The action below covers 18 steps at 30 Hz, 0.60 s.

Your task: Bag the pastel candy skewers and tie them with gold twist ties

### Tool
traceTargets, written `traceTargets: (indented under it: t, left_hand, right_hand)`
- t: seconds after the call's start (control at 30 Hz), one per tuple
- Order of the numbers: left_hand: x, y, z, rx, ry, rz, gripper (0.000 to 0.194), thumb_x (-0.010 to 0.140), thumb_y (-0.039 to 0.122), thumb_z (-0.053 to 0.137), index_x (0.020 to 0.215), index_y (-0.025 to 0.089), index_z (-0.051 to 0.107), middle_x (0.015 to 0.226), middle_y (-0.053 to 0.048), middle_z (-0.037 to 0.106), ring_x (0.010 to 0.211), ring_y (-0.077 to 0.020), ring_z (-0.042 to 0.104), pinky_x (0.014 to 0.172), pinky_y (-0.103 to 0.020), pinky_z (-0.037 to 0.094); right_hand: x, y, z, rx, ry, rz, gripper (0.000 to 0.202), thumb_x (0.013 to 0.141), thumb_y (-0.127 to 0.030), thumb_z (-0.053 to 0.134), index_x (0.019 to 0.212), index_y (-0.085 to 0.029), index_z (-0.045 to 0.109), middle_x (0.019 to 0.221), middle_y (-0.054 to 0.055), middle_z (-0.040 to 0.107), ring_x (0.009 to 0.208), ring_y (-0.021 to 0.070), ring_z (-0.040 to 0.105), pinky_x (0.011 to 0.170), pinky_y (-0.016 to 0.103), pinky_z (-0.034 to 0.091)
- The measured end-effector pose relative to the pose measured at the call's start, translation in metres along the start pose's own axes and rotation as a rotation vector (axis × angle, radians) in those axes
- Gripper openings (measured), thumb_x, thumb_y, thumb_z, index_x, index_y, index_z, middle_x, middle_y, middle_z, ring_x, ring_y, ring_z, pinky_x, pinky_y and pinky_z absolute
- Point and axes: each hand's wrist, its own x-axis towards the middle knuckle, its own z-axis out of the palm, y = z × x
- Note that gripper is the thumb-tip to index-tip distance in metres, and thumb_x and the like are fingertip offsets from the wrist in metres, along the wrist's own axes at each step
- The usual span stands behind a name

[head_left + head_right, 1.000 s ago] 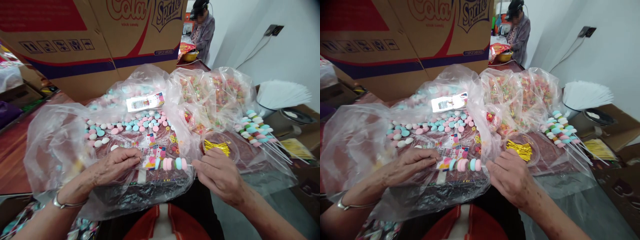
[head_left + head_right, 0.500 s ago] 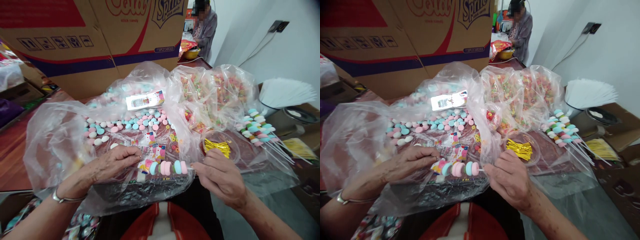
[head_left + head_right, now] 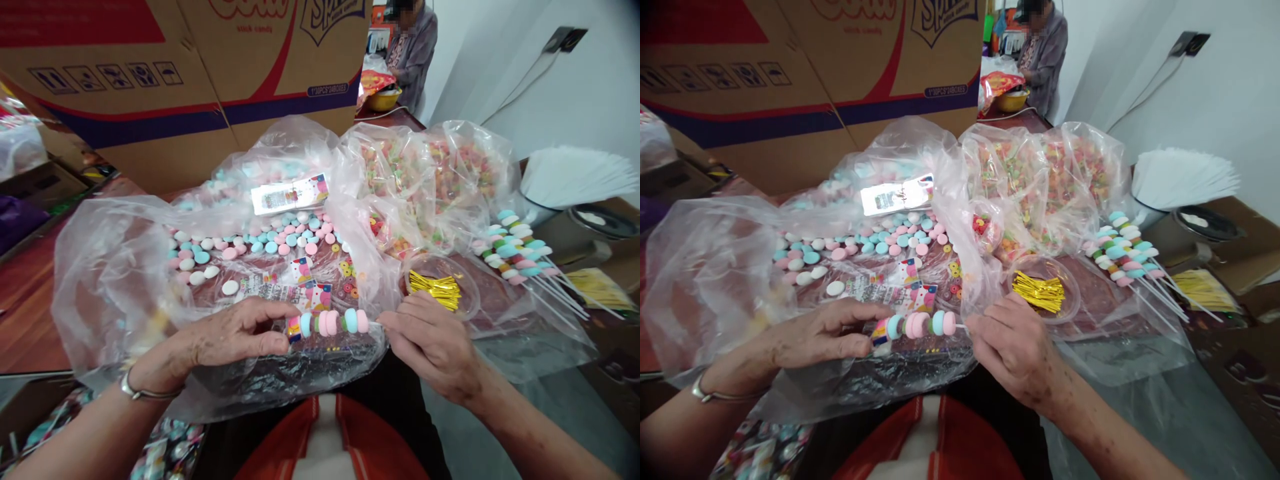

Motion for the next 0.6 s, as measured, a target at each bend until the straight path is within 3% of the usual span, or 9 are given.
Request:
traceTargets:
  t: [0.17,0.3,0.43,0.6]
  left_hand:
    - [0.008,0.001,0.008,-0.35,-0.183,-0.047,0.035,0.091,0.046,0.056,0.097,0.015,0.07,0.088,-0.005,0.065,0.077,-0.0169,0.058,0.071,-0.025,0.049]
    - [0.011,-0.004,0.019,-0.643,-0.288,-0.025,0.041,0.089,0.051,0.058,0.102,0.014,0.069,0.09,-0.009,0.07,0.075,-0.0184,0.062,0.069,-0.027,0.049]
    - [0.013,-0.004,0.03,-0.908,-0.279,-0.047,0.047,0.084,0.052,0.064,0.108,0.012,0.066,0.086,-0.012,0.074,0.065,-0.0193,0.064,0.065,-0.031,0.048]
    - [0.015,-0.005,0.037,-1.045,-0.244,-0.069,0.049,0.08,0.049,0.065,0.107,0.008,0.067,0.078,-0.011,0.07,0.052,-0.0159,0.057,0.049,-0.027,0.041]
  right_hand:
    - [0.004,0.002,-0.007,0.006,-0.044,0.012,0.019,0.092,-0.012,0.05,0.086,-0.017,0.068,0.067,0.001,0.058,0.065,0.0147,0.048,0.066,0.03,0.037]
    - [0.011,0.006,-0.016,-0.04,-0.051,-0.033,0.018,0.093,-0.016,0.05,0.091,-0.018,0.069,0.069,0.002,0.061,0.066,0.015,0.049,0.068,0.031,0.037]
    - [0.019,0.008,-0.021,-0.052,-0.069,-0.063,0.019,0.093,-0.015,0.049,0.091,-0.017,0.068,0.07,0.001,0.064,0.066,0.0142,0.052,0.069,0.031,0.037]
    - [0.023,0.008,-0.023,0.03,-0.081,-0.01,0.018,0.092,-0.015,0.049,0.09,-0.019,0.067,0.071,0.0,0.068,0.066,0.0132,0.058,0.069,0.029,0.041]
